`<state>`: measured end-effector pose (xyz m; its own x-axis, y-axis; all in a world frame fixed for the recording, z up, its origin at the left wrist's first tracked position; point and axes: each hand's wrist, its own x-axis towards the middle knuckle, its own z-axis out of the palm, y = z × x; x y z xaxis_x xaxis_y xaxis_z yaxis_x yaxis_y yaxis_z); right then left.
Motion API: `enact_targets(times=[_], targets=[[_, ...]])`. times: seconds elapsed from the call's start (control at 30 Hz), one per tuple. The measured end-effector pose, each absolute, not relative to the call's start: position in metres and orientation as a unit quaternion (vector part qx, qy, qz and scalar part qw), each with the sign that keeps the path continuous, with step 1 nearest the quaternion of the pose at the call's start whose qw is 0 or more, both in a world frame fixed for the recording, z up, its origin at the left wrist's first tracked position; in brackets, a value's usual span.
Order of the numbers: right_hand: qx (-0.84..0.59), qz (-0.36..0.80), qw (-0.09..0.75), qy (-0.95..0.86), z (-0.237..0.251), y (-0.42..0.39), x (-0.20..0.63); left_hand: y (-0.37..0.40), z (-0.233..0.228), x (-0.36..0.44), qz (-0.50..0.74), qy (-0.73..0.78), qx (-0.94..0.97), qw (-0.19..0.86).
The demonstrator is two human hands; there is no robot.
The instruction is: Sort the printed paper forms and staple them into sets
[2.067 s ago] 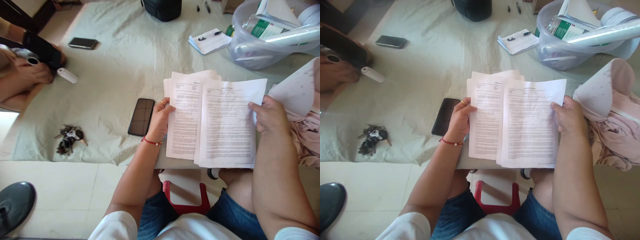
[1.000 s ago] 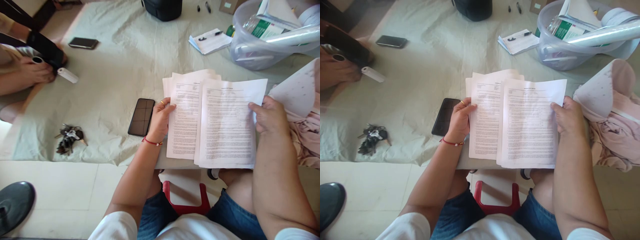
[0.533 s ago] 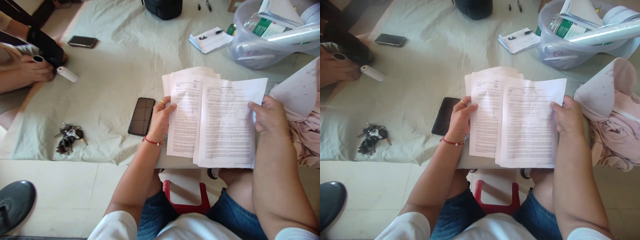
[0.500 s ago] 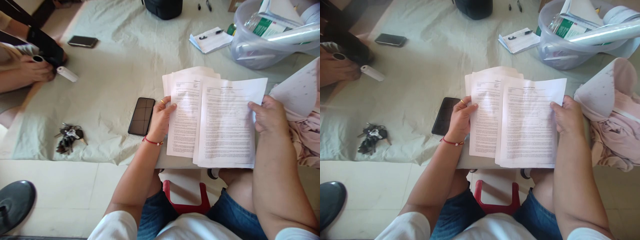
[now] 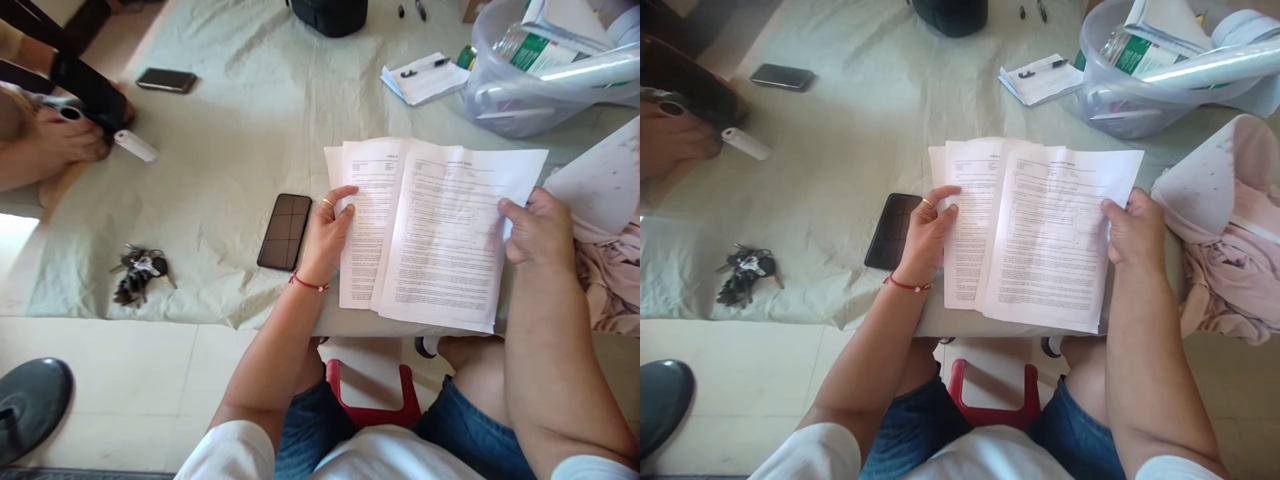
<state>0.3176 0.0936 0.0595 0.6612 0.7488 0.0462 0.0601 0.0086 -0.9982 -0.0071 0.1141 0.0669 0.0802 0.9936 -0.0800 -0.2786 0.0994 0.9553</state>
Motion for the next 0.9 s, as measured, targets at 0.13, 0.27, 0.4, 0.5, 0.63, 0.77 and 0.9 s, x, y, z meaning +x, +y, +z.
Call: enact_targets(times=[0.13,0.27,0.4,0.5,0.63,0.77,0.9], targets=[[-0.632,0.279,0.646,-0.324,0.059,0.094,0.315,0.113,0.066,-0.003,0.500,0.449,0.422,0.609],[-0.625,0.288,0.648,-0.325,0.060,0.094,0.313,0.112,0.065,-0.001,0.498,0.446,0.427,0.609],[-0.629,0.291,0.640,-0.332,0.062,0.092,0.308,0.110,0.066,0.001,0.489,0.448,0.432,0.612],[-0.623,0.294,0.643,-0.334,0.063,0.092,0.304,0.109,0.069,0.003,0.485,0.445,0.430,0.619],[-0.613,0.300,0.649,-0.337,0.062,0.093,0.302,0.107,0.070,0.005,0.465,0.453,0.432,0.626],[-0.615,0.296,0.649,-0.336,0.060,0.093,0.303,0.107,0.068,0.005,0.455,0.449,0.432,0.636],[-0.613,0.295,0.649,-0.340,0.058,0.094,0.302,0.108,0.064,0.005,0.440,0.449,0.438,0.642]])
